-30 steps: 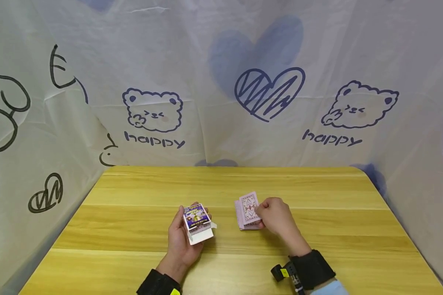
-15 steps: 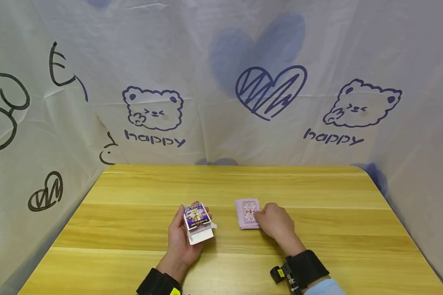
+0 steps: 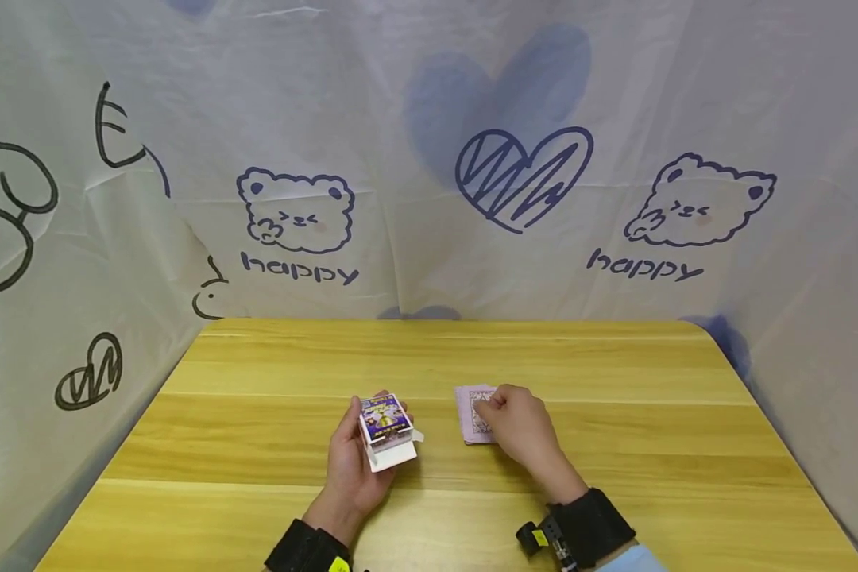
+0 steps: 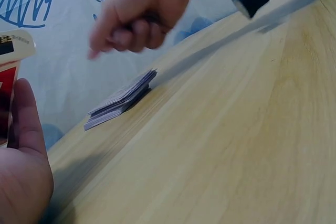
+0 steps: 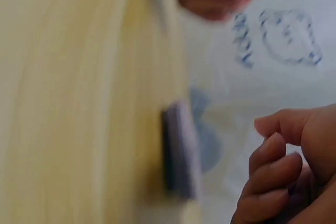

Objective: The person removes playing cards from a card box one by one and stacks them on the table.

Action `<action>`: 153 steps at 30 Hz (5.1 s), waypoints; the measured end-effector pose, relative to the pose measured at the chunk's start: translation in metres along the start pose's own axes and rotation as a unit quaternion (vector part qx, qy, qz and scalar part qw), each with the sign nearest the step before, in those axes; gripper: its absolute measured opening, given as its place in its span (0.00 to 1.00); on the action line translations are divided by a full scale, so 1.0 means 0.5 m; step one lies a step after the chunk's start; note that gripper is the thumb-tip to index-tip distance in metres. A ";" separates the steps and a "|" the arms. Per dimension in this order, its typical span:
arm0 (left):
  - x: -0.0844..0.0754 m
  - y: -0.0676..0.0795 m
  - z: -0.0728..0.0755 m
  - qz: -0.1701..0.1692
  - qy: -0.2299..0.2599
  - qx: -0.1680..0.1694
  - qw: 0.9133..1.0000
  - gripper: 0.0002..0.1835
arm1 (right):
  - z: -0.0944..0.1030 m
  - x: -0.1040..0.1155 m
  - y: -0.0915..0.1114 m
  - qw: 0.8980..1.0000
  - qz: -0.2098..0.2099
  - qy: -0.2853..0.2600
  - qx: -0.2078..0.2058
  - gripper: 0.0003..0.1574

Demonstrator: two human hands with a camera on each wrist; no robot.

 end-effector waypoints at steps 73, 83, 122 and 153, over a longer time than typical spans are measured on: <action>0.003 0.014 -0.030 -0.012 0.022 0.101 0.995 0.28 | -0.082 0.083 0.085 0.953 -0.008 -0.248 0.174 0.17; 0.000 0.008 -0.019 -0.032 0.019 0.057 0.998 0.28 | -0.054 0.097 0.090 0.943 0.028 -0.244 0.226 0.11; -0.002 -0.003 0.005 -0.012 0.004 -0.013 1.000 0.39 | 0.012 0.081 0.055 0.948 0.023 -0.242 0.204 0.17; 0.003 0.003 0.003 0.015 -0.034 -0.042 0.998 0.47 | 0.036 -0.055 -0.036 0.986 -0.074 -0.097 0.116 0.20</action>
Point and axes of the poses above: each hand's wrist, its own y-axis away from the middle knuckle, its own z-axis out of the back of the hand, x = y × z, the point moved 6 cm from there along -y, towards the middle knuckle, and after that the axes turned 6 degrees about -z, right-handed, at the moved point
